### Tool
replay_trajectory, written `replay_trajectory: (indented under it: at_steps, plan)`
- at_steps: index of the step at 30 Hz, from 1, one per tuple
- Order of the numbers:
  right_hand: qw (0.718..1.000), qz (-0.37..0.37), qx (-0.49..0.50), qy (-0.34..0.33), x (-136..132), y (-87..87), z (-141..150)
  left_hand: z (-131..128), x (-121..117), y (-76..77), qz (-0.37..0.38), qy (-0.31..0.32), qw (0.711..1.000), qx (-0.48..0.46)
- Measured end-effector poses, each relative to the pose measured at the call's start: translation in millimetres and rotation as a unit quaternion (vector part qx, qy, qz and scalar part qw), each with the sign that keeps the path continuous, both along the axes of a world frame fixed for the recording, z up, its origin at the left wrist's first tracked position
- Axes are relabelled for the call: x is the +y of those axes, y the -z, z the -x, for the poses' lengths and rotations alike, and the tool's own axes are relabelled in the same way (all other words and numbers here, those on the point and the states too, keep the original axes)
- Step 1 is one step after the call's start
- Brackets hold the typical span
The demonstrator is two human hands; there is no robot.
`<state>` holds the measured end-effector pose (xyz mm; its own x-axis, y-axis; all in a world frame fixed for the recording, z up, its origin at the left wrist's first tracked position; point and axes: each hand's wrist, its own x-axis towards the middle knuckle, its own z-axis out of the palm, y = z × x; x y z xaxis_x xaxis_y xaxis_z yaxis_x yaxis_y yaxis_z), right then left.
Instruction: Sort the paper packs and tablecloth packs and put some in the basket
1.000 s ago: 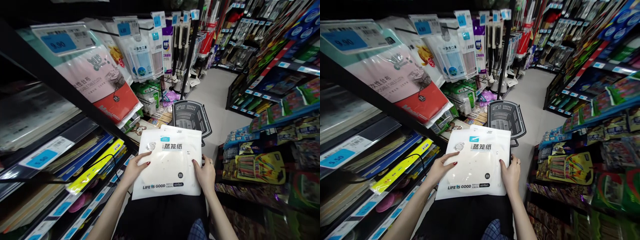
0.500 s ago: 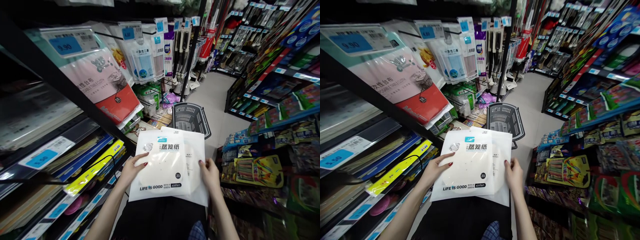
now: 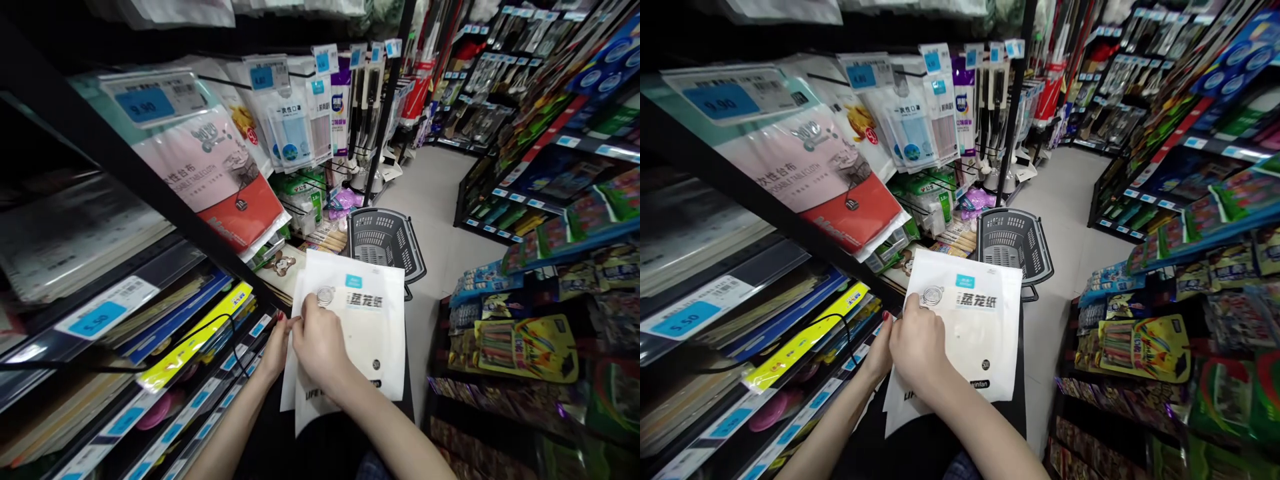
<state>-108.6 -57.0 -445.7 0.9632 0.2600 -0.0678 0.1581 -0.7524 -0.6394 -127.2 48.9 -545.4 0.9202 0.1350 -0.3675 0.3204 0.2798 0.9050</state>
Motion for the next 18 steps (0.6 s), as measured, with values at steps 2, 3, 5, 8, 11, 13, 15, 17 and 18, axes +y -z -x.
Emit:
replay_trajectory:
  at_steps: [2,3,5,8,11,13,15,17,18]
  plan:
    - [0.999,-0.008,0.033,-0.031,10,28.8,-6,0,1,3.0,0.058,-0.021,0.998,0.006]
    - [0.997,-0.029,0.037,-0.053,8,40.5,-6,0,2,3.5,0.069,-0.018,0.997,0.013]
    - [0.994,-0.072,-0.003,-0.082,-7,57.3,-3,-1,2,2.3,0.062,0.010,0.997,0.034]
    - [0.989,-0.044,-0.141,-0.014,-53,69.7,4,-1,-1,-2.7,0.050,0.056,0.996,0.049]
    - [0.969,0.091,-0.192,0.127,-104,75.7,10,0,-5,-7.7,0.034,0.052,0.998,0.023]
    - [0.952,0.168,-0.160,0.200,-130,79.6,14,0,-7,-9.0,0.019,0.040,0.999,-0.004]
    - [0.942,0.212,-0.120,0.231,-145,84.0,19,-1,-7,-8.6,0.006,0.028,0.999,-0.032]
    - [0.937,0.238,-0.098,0.237,-148,88.0,24,-1,-7,-7.0,-0.017,0.023,0.998,-0.057]
    - [0.935,0.245,-0.094,0.237,-147,89.5,26,-1,-6,-6.1,-0.040,0.024,0.997,-0.066]
